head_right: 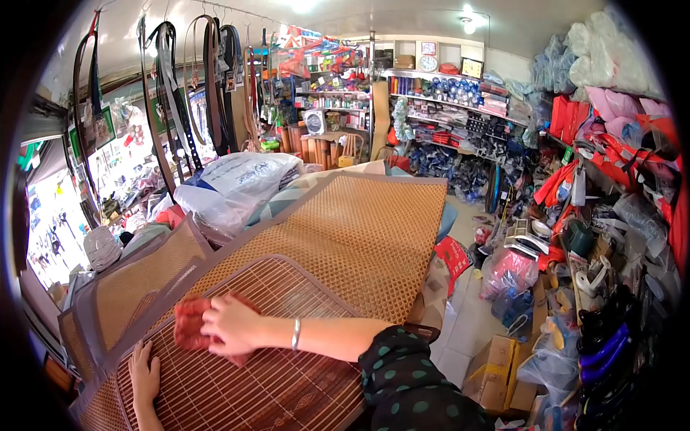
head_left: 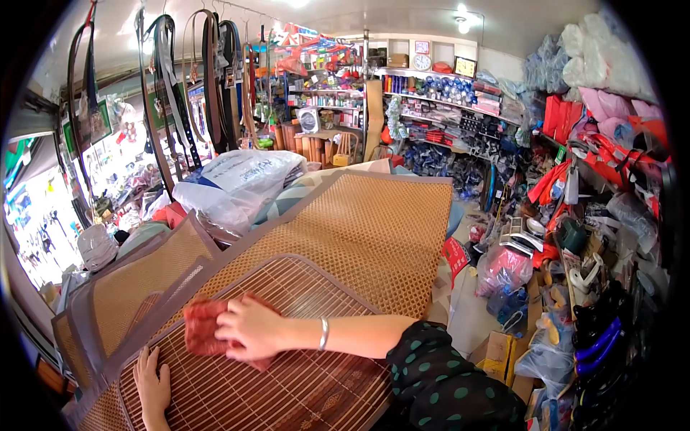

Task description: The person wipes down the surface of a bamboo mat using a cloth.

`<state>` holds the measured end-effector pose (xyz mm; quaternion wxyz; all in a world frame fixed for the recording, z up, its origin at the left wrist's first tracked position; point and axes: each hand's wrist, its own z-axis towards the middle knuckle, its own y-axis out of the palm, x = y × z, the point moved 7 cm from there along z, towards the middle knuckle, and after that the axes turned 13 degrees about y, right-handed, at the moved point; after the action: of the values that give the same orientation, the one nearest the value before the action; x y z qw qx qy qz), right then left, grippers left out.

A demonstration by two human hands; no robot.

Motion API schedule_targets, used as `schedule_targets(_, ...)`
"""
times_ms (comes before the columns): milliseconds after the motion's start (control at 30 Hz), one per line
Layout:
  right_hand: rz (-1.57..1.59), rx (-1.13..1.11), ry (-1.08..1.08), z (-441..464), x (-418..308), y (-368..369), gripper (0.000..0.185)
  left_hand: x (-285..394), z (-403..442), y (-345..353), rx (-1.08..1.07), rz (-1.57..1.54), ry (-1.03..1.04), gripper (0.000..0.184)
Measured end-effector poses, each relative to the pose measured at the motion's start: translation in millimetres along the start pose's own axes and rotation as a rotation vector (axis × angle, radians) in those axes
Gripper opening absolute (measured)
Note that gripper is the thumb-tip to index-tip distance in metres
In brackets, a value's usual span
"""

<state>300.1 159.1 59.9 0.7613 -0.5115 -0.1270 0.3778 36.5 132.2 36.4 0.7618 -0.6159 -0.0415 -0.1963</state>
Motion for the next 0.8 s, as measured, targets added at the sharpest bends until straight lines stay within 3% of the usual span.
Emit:
schedule_targets(167, -0.120, 0.089, 0.189, -9.3, 67.4, -11.6, 0.041, 0.0, -1.1, 0.4, 0.006, -0.009, -0.028, 0.047)
schedule_targets(400, -0.097, 0.017, 0.043, -75.2, 16.1, -35.0, 0.046, 1.1, 0.3, -0.5, 0.021, -0.019, -0.034, 0.047)
schedule_targets(567, 0.060, -0.030, -0.147, -65.8, -41.6, -22.7, 0.046, 0.1, -0.4, 2.0, 0.048, -0.013, 0.012, 0.047)
schedule_targets(700, 0.050, -0.007, -0.124, -23.1, -32.6, -1.3, 0.043, -3.6, -2.2, 1.4, 0.062, -0.023, 0.020, 0.047)
schedule_targets(800, -0.034, 0.054, 0.012, -2.0, 8.5, 0.2, 0.041, -6.7, -5.3, 0.2, 0.053, -0.038, 0.022, 0.047)
